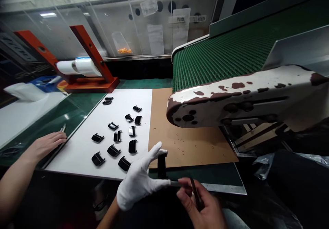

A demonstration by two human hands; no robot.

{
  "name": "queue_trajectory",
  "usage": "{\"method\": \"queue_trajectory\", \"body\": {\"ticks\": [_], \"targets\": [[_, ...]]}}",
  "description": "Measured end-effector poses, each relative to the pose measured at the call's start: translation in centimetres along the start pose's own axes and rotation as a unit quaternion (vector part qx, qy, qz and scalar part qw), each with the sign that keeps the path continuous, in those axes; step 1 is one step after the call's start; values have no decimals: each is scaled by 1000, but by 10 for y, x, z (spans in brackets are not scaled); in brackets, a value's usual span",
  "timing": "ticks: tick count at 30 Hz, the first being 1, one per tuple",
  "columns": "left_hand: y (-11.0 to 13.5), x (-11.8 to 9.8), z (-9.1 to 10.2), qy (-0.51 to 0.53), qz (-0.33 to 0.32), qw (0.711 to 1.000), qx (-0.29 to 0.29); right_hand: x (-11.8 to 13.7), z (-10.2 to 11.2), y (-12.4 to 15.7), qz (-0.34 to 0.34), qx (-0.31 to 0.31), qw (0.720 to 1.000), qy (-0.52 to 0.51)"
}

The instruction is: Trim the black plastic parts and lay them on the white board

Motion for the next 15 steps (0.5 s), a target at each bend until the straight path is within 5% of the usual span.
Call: {"method": "queue_trajectory", "body": {"ticks": [6, 15], "targets": [[18, -36, 12, 29, -88, 993, -75, 47, -2, 4, 104, -16, 990, 98], [22, -42, -3, -43, -125, 990, -54, 46, -3, 3, 107, -10, 985, 136]]}}
Point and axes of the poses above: each hand's wrist, its own y-axis away from the middle knuckle, its own z-axis out of the back of the hand, x = y × z, the point moved 9 cm from there along -y, towards the middle knuckle, and after that the axes turned 7 degrees about y, right-handed, at the moved point
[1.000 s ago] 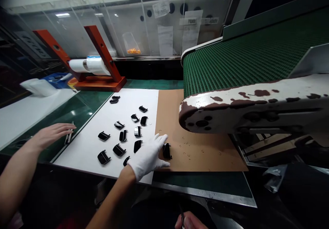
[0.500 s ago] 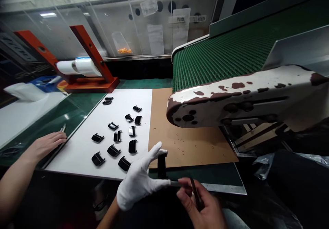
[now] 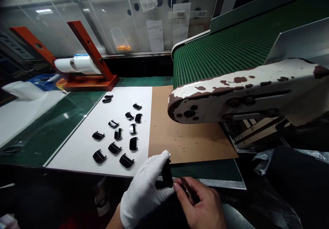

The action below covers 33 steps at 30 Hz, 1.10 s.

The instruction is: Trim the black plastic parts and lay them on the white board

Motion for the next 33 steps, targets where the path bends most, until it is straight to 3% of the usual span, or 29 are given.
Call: {"method": "queue_trajectory", "body": {"ticks": [8, 15, 19, 24, 27, 33], "targets": [[-4, -10, -2, -16, -36, 999, 15, -8, 0, 3, 24, 33, 999, 22], [-7, -12, 11, 87, 45, 995, -24, 3, 3, 1, 80, 158, 984, 33], [-2, -10, 8, 143, 86, 986, -23, 22, 2, 2, 109, 203, 964, 131], [0, -15, 6, 199, 86, 976, -21, 35, 11, 6, 143, 187, 939, 250], [0, -13, 6, 224, 98, 969, -22, 37, 24, 4, 126, 158, 953, 224], [1, -14, 9, 245, 83, 966, -23, 40, 22, -2, 137, 219, 957, 129]]}}
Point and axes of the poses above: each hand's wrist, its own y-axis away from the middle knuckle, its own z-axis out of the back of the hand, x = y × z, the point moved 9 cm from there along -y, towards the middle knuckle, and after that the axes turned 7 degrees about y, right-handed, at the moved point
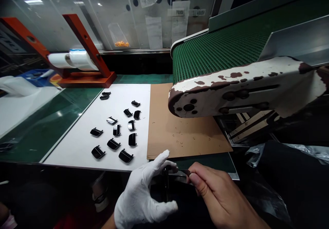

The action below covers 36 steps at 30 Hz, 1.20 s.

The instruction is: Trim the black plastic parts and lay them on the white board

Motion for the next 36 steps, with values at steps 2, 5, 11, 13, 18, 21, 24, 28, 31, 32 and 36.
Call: {"method": "queue_trajectory", "body": {"ticks": [2, 5, 11, 13, 18, 21, 24, 28, 31, 32, 36], "targets": [[0, -4, 1, -9, -11, 1000, -5, 2, 3, 0, 15, -6, 1000, 0], [-1, -8, 1, -33, -13, 999, -9, 12, 3, 1, 40, 0, 999, 23], [-3, -16, -1, -70, -21, 997, -15, 32, -9, -4, 78, 20, 972, 221], [-3, -18, -2, -76, -29, 997, -12, 35, -11, -7, 77, 21, 964, 252], [-4, -22, -1, -85, -31, 996, -5, 31, -14, -11, 30, 64, 961, 267], [-6, -27, -2, -82, -45, 996, 4, 27, -15, -11, 9, 85, 960, 267], [-8, -30, -1, -77, -51, 996, 2, 26, -16, -10, 13, 84, 962, 259], [-9, -31, -1, -63, -56, 996, 1, 32, -15, -9, 65, 46, 967, 243], [-7, -29, -1, -60, -50, 997, -4, 33, -15, -8, 78, 24, 966, 247], [-7, -29, -1, -58, -49, 997, -5, 33, -16, -8, 76, 23, 966, 247], [-5, -28, -1, -55, -48, 997, -6, 29, -19, -7, 70, 22, 965, 251]]}}
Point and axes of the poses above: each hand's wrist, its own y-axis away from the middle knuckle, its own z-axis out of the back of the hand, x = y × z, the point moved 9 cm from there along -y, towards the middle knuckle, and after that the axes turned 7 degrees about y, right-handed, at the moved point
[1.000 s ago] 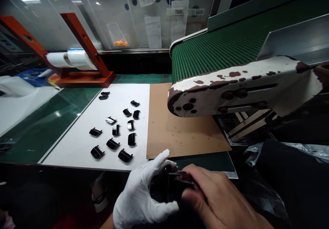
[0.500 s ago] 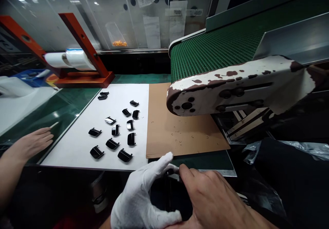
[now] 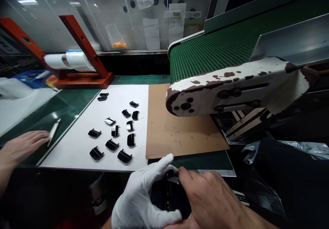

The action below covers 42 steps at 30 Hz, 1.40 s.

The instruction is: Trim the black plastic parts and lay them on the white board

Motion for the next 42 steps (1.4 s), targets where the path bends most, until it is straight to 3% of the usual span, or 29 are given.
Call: {"method": "queue_trajectory", "body": {"ticks": [7, 19, 34, 42], "targets": [[0, -1, -2, -3, -10, 1000, 1, 0, -1, 2, 24, -49, 998, 7], [4, 4, -3, -13, 4, 1000, -6, -2, -13, 4, 27, -32, 999, -13], [3, 7, -2, -3, 7, 1000, -8, 10, 5, 8, 73, -153, 984, 55], [6, 16, -5, 3, 26, 1000, 12, 16, 5, 13, 107, -171, 975, 89]]}}
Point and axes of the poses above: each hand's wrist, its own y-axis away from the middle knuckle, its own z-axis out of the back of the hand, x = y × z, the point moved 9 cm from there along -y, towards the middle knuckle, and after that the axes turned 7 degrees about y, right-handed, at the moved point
